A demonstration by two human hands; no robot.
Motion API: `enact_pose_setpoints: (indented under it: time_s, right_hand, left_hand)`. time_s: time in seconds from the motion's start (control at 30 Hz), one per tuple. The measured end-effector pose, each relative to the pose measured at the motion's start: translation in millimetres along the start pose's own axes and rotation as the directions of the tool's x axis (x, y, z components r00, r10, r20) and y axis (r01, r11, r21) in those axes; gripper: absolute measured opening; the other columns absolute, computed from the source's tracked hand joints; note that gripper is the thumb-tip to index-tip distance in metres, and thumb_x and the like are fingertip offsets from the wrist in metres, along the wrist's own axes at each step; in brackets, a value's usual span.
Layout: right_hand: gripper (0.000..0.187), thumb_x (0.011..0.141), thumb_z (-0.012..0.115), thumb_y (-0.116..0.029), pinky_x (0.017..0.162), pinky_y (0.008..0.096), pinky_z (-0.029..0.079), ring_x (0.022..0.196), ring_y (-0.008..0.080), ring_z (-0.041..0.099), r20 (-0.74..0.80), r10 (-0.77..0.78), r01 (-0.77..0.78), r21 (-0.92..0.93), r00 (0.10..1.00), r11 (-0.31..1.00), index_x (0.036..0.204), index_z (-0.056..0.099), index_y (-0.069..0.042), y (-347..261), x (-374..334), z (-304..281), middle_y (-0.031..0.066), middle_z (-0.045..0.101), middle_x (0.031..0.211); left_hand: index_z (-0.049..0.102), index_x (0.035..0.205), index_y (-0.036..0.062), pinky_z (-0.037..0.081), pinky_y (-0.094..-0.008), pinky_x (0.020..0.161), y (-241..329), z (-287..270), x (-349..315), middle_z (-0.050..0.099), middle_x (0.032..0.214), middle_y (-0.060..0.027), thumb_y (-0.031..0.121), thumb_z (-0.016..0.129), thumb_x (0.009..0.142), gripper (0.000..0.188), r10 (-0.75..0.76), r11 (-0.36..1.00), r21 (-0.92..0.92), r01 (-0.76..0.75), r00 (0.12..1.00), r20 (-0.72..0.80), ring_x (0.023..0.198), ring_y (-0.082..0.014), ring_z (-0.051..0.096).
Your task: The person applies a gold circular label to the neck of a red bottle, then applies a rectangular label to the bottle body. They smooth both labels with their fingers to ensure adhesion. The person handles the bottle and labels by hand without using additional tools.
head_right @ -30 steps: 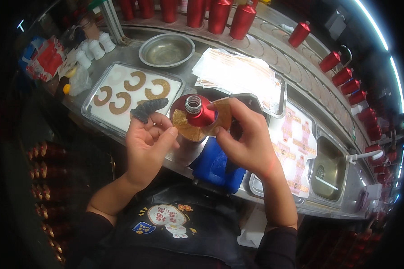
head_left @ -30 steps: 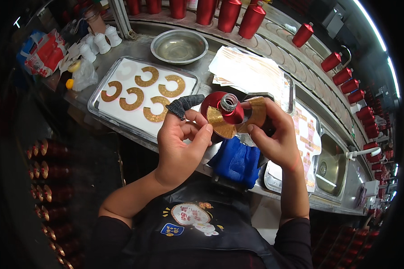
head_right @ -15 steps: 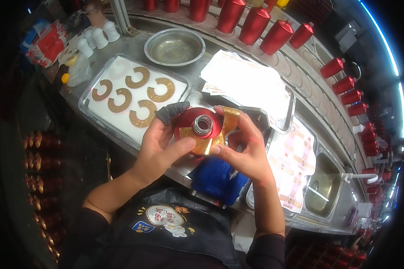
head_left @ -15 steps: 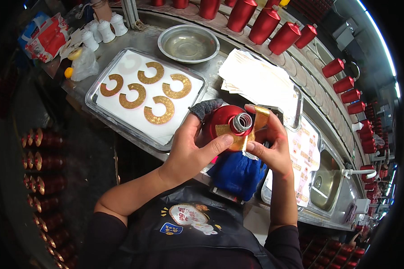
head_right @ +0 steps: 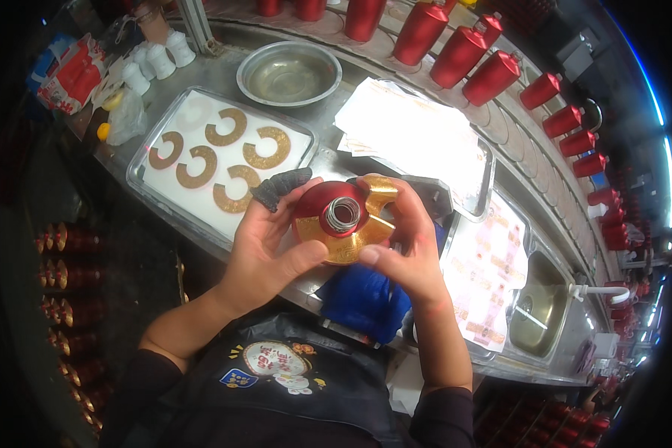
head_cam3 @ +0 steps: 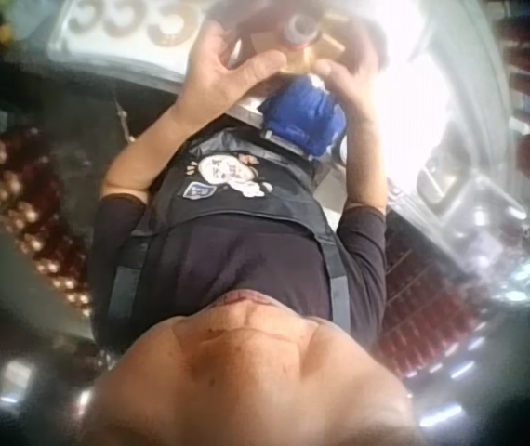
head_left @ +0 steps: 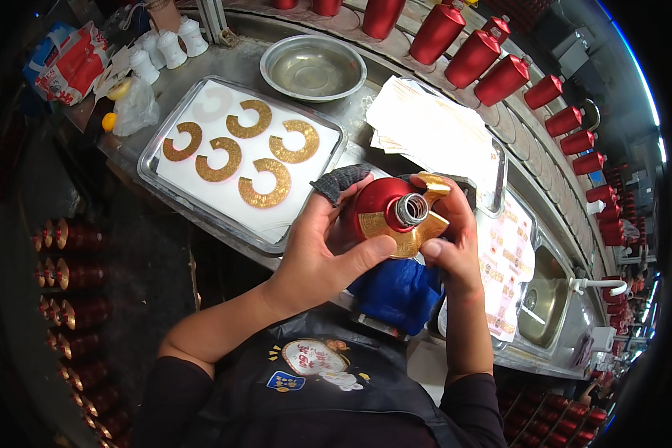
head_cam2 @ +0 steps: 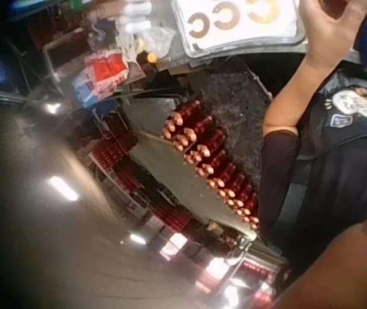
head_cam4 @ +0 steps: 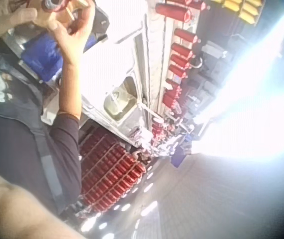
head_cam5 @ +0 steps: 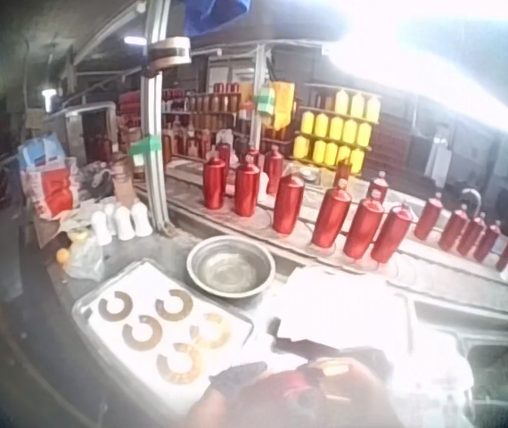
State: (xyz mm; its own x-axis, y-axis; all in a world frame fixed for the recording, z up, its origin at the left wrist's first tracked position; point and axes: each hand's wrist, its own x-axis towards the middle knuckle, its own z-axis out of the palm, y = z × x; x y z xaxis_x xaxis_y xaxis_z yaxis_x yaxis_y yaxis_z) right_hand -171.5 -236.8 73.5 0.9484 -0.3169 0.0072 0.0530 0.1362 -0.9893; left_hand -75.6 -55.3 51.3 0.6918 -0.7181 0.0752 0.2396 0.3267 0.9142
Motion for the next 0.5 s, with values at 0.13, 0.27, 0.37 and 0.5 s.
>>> enact_pose_setpoints:
  time_s: [0.13, 0.27, 0.37, 0.5]
  right_hand:
    - [0.083, 0.074, 0.088, -0.015, 0.099, 0.0302, 0.048, 0.121, 0.0179, 0.055, -0.018, -0.038, 0.037, -0.073, 0.999, 0.997, 0.142, 0.043, 0.002, 2.2, -5.1, 6.2, 0.0099, 0.055, 0.131]
    - [0.082, 0.074, 0.087, -0.016, 0.098, 0.0306, 0.048, 0.121, 0.0188, 0.055, 0.029, -0.036, 0.04, -0.153, 0.999, 0.987, 0.142, 0.044, 0.001, -5.5, -4.9, 5.7, 0.0106, 0.053, 0.133]
    - [0.079, 0.076, 0.085, -0.016, 0.099, 0.0309, 0.049, 0.122, 0.0194, 0.055, 0.05, -0.025, 0.031, -0.126, 0.998, 0.992, 0.141, 0.044, 0.001, -9.6, -5.1, 5.8, 0.0108, 0.053, 0.133]
    - [0.074, 0.079, 0.083, -0.018, 0.099, 0.0309, 0.049, 0.122, 0.0194, 0.054, -0.017, 0.053, -0.053, -0.015, 0.998, 0.998, 0.14, 0.046, 0.002, -7.6, -7.9, 7.6, 0.0106, 0.054, 0.131]
  left_hand:
    - [0.034, 0.141, -0.0025, 0.035, -0.0384, 0.115, -2.2, -1.4, 0.4, 0.043, 0.149, -0.0193, 0.005, 0.073, 0.089, 0.066, 0.029, 0.999, 0.032, -0.03, 0.999, 0.041, 0.137, -0.0235, 0.044]
    - [0.033, 0.14, -0.0013, 0.034, -0.0397, 0.116, 0.5, -8.0, 1.4, 0.042, 0.15, -0.0194, 0.001, 0.07, 0.09, 0.062, -0.057, 0.989, -0.136, 0.062, 0.998, 0.041, 0.139, -0.0247, 0.043]
    - [0.033, 0.139, -0.0017, 0.035, -0.0396, 0.116, 2.3, -8.0, 1.2, 0.043, 0.149, -0.02, 0.0, 0.068, 0.091, 0.059, -0.068, 0.99, -0.124, 0.073, 0.997, 0.041, 0.138, -0.0246, 0.044]
    - [0.033, 0.139, -0.0021, 0.035, -0.0396, 0.116, 0.9, -2.6, 0.7, 0.043, 0.15, -0.0206, 0.002, 0.066, 0.093, 0.056, -0.053, 0.99, -0.128, 0.055, 0.998, 0.016, 0.138, -0.0243, 0.044]
